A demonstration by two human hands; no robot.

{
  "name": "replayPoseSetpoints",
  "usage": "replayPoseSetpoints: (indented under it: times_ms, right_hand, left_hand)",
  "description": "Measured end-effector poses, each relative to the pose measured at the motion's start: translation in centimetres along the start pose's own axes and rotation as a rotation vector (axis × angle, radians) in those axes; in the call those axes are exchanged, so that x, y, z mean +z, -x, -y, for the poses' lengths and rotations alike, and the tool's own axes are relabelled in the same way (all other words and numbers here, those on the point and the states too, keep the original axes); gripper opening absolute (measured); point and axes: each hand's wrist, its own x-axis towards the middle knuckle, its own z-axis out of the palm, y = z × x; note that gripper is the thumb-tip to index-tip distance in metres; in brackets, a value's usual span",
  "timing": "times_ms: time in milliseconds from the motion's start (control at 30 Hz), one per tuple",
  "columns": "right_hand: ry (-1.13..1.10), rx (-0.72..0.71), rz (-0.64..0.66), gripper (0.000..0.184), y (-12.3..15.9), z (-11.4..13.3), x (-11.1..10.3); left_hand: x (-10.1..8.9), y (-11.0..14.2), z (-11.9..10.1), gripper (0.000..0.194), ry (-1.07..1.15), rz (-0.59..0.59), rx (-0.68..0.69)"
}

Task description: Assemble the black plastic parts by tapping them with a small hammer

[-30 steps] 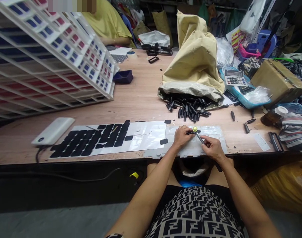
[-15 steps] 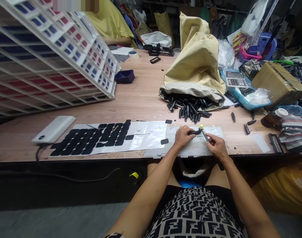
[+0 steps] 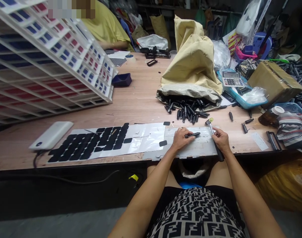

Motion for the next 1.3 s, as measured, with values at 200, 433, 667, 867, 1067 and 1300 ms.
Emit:
replayPoseSetpoints:
  times_ms: [200,433,667,867,1067,1300]
  right_hand:
    - [0.027,0.001,-0.007,0.051,0.1,0.2,0.0]
    - [0.053,-0.006,-0.003,0.053,0.2,0.7,-0.1]
    - [0.049,0.003,-0.003,0.052,0.1,0.5,-0.1]
    - [0.038,0.004,-0.004,0.053,0.1,0.3,-0.1]
    - [0.014,-0.002,-0.015,0.051,0.0,0.3,-0.1]
    - [0.004,0.005,-0.009,0.049,0.2,0.4,-0.1]
  left_hand:
    - [0.3,5.9,-1.9,0.018,0.012,0.122,0.270]
    - [1.5,9.5,-3.3,0.018,-0.104,0.140,0.393]
    - [-0.2,3.2,-2.1,0.016,-0.048,-0.101,0.250]
    - [-4.5,-7.8,2.5,0.007,-0.082,-0.574,-0.336]
    - [-6.1,-12.5,5.5,0.022,-0.211,-0.522,-0.525]
    - [-6.0,-10.0,4.5,0.017,-0.216,-0.537,-0.478]
